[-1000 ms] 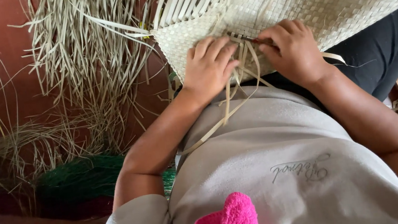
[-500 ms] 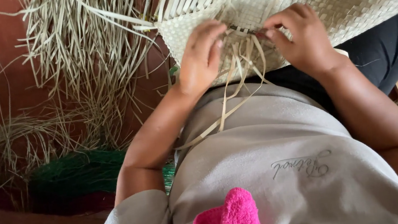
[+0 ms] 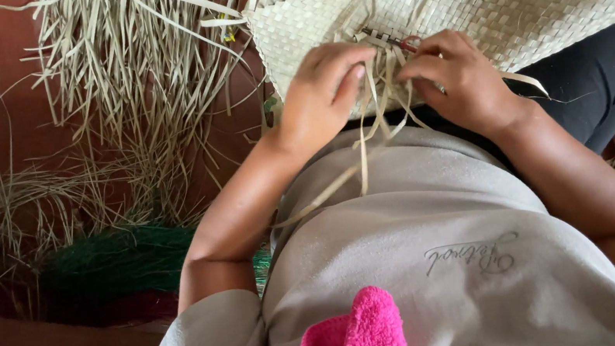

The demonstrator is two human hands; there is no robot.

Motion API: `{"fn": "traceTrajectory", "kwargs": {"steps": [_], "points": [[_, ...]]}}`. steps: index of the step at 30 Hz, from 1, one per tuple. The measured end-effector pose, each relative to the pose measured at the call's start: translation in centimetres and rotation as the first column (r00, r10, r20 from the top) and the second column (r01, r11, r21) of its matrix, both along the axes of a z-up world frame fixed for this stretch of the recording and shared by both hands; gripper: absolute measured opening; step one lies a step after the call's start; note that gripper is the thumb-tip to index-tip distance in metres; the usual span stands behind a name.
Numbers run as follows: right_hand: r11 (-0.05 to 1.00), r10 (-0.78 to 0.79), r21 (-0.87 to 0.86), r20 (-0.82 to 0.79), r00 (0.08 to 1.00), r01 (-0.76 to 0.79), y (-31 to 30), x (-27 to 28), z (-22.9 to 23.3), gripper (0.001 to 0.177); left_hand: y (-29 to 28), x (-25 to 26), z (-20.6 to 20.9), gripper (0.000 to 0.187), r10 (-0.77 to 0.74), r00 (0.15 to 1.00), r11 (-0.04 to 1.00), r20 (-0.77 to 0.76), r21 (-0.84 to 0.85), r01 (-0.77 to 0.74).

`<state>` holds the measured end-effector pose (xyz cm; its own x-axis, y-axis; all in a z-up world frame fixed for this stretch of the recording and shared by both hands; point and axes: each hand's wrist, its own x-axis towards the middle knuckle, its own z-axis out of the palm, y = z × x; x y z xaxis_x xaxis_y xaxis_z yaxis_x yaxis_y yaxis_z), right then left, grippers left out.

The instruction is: Weaving dried leaves into a mat or bag using hands and a small pointed tool.

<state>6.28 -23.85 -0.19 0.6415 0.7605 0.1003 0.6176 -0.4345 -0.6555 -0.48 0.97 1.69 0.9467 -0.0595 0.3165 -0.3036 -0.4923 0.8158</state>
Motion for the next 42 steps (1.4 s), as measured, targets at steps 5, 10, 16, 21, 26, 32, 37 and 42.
{"fn": "traceTrajectory", "kwargs": {"steps": [5,10,16,21,26,32,37,42], "points": [[0.995,-0.072,0.052,-0.146,0.987,0.081,0.0,0.8,0.5,0.025,-0.9,0.6,-4.5,0.022,-0.065,0.988,0.963,-0.142,0.250,0.100],[0.987,-0.076,-0.137,0.063,0.995,0.084,-0.1,1.9,-1.7,0.029,-2.0,0.8,-6.0,0.033,-0.078,0.993,0.905,-0.086,0.412,0.107],[0.964,-0.092,-0.240,0.103,0.990,0.114,-1.4,2.3,-1.6,0.014,-2.1,0.3,-6.6,0.028,-0.078,0.994,0.882,-0.078,0.459,0.106],[0.804,-0.174,-0.593,-0.164,0.971,0.044,-3.4,4.2,3.6,0.020,-1.9,0.0,-6.1,0.031,-0.059,0.996,0.921,-0.067,0.382,0.080],[0.936,-0.322,-0.232,-0.271,0.907,0.263,-8.0,2.6,3.5,0.008,0.2,1.2,-5.2,0.031,-0.118,0.991,0.989,0.062,-0.086,0.123],[0.635,0.008,0.116,-0.990,0.144,0.764,-10.8,-3.9,-1.5,0.028,6.1,3.5,-0.2,0.027,0.210,0.977,0.970,0.026,0.118,-0.212],[0.587,0.072,0.030,-0.997,-0.015,0.809,-9.1,-5.8,-2.9,0.025,9.8,3.5,-6.1,0.068,0.283,0.953,0.949,-0.109,-0.108,-0.295],[0.670,-0.243,-0.267,-0.961,-0.136,0.693,-5.3,-4.9,-1.2,0.026,8.5,2.3,-7.9,0.155,0.147,0.446,0.832,-0.883,-0.134,-0.538]]}}
